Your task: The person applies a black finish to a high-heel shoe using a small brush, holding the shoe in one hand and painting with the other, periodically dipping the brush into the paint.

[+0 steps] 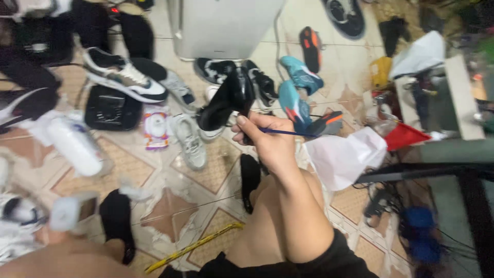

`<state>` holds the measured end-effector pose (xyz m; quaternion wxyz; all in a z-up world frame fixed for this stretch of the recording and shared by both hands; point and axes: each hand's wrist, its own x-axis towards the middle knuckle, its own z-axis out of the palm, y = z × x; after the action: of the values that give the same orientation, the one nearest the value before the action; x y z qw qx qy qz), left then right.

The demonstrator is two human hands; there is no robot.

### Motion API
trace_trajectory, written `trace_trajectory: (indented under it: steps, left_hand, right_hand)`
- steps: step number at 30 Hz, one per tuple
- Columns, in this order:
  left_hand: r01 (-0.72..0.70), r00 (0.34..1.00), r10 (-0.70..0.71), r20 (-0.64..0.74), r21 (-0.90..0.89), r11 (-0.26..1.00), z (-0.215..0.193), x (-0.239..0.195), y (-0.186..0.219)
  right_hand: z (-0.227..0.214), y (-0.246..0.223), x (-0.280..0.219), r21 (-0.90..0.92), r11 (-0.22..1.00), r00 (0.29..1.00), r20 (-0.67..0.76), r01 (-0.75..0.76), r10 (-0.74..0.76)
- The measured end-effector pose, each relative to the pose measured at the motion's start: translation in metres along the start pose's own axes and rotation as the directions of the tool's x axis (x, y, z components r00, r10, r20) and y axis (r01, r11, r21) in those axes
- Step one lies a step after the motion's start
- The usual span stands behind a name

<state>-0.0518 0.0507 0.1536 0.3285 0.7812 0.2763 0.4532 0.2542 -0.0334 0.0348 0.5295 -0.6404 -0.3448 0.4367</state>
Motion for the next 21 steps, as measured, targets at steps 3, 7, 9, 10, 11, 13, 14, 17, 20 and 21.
trace_trajectory:
  steps: [3,7,9,10,11,13,14,17,20,21]
  left_hand:
    - [0.034,0.999,-0.034,0.004,0.088,0.996,0.026,0.0,-0.02]
    - [0.091,0.996,-0.089,-0.023,0.187,0.978,0.068,-0.022,-0.049]
    - [0.119,0.993,-0.112,-0.045,0.233,0.965,0.099,-0.039,-0.064]
    - [0.13,0.991,-0.119,-0.056,0.25,0.96,0.103,-0.04,-0.066]
    - [0.149,0.989,-0.147,-0.028,0.226,0.963,0.108,-0.041,-0.067]
    - [0.178,0.984,-0.18,-0.007,0.21,0.961,0.115,-0.041,-0.068]
    - [0.269,0.963,-0.27,0.015,0.074,0.96,0.117,-0.04,-0.068]
    - [0.421,0.907,-0.417,0.057,-0.132,0.897,0.116,-0.037,-0.062]
    - [0.507,0.862,-0.502,0.074,-0.172,0.845,0.108,-0.03,-0.056]
    - [0.529,0.849,-0.522,0.085,-0.143,0.837,0.104,-0.026,-0.054]
  right_hand:
    - [0.003,0.006,0.0,-0.008,1.0,0.997,0.082,-0.014,0.014]
    - [0.01,-0.001,-0.005,-0.011,1.0,0.984,0.176,0.02,-0.018]
    - [0.011,-0.005,-0.007,0.037,0.999,0.982,0.188,-0.01,0.003]
    - [0.012,-0.007,-0.008,0.043,0.999,0.978,0.209,-0.012,0.003]
    - [0.013,-0.009,-0.01,-0.002,1.0,0.971,0.236,-0.019,0.019]
    - [0.014,-0.012,-0.012,-0.045,0.999,0.961,0.275,-0.027,0.039]
    - [0.016,-0.012,-0.011,-0.029,0.996,0.958,0.276,-0.079,0.084]
    - [0.014,-0.007,-0.012,-0.009,0.992,0.947,0.298,-0.126,0.123]
    - [0.005,0.003,-0.008,-0.066,0.997,0.958,0.286,0.033,-0.013]
    - [0.002,0.008,-0.007,-0.133,0.974,0.957,0.252,0.184,-0.147]
